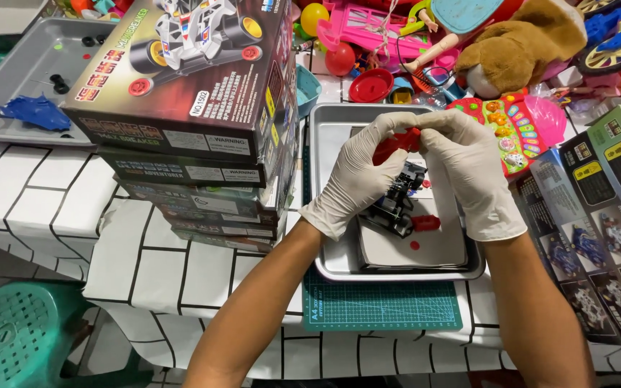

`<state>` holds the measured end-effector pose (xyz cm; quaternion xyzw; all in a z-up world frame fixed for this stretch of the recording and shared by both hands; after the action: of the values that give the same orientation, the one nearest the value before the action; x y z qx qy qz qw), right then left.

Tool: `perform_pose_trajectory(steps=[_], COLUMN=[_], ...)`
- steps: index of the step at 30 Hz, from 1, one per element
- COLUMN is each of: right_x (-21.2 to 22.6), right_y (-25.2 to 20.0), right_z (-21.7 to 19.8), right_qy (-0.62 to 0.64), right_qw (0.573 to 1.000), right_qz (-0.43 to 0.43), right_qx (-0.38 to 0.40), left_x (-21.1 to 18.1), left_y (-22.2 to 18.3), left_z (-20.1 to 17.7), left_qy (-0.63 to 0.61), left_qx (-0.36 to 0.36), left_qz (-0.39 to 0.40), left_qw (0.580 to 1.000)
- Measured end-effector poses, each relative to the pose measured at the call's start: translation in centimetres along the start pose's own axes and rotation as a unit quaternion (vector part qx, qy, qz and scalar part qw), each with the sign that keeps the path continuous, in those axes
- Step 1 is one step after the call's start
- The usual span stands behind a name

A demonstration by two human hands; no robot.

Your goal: Assembling a red toy car model by fitting the body to the chassis and applying decorative stickers.

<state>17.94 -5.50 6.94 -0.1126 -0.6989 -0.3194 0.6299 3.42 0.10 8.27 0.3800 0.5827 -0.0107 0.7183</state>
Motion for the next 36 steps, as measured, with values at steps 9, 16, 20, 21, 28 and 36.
perform_pose_trajectory(steps=[9, 16, 20, 21, 28, 36], right_x=[-0.5, 1.4, 1.4, 1.1, 0.3, 2.3], right_y=[0.0, -0.6, -0.6, -0.5, -0.5, -1.2], right_z=[0.5, 0.7, 0.8, 0.7, 0.8, 2.5], right_qy=[-0.004, 0.036, 0.014, -0.006, 0.028, -0.021], right_qw=[1.000, 0.999, 1.000, 1.000, 0.999, 0.999], right_qz=[-0.008, -0.006, -0.019, -0.024, -0.011, -0.030], right_qx=[0.007, -0.007, -0.007, -0.008, -0.029, 0.019], left_x=[1.4, -0.2, 0.7, 1.2, 1.3, 0.9], left_y=[-0.3, 0.0, -0.1, 0.0, 0.1, 0.3], left_z=[0.2, -0.3, -0.3, -0.2, 0.1, -2.0], left_qy=[-0.036, -0.032, -0.026, -0.029, -0.040, -0.072], left_qx=[0.000, -0.007, -0.019, -0.021, -0.016, -0.078], left_qz=[-0.010, -0.017, -0.022, -0.022, -0.020, -0.074], left_qw=[0.999, 0.999, 0.999, 0.999, 0.999, 0.992])
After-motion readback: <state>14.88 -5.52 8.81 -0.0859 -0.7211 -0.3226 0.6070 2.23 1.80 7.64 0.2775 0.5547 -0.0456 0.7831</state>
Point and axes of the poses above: each hand's wrist, its own y-axis towards the middle knuckle, its own z-axis out of the palm, x = y × z, the point moved 8 cm from there along y, towards the middle knuckle, and after that the axes turned 5 degrees about -x, right-handed, at the moved point
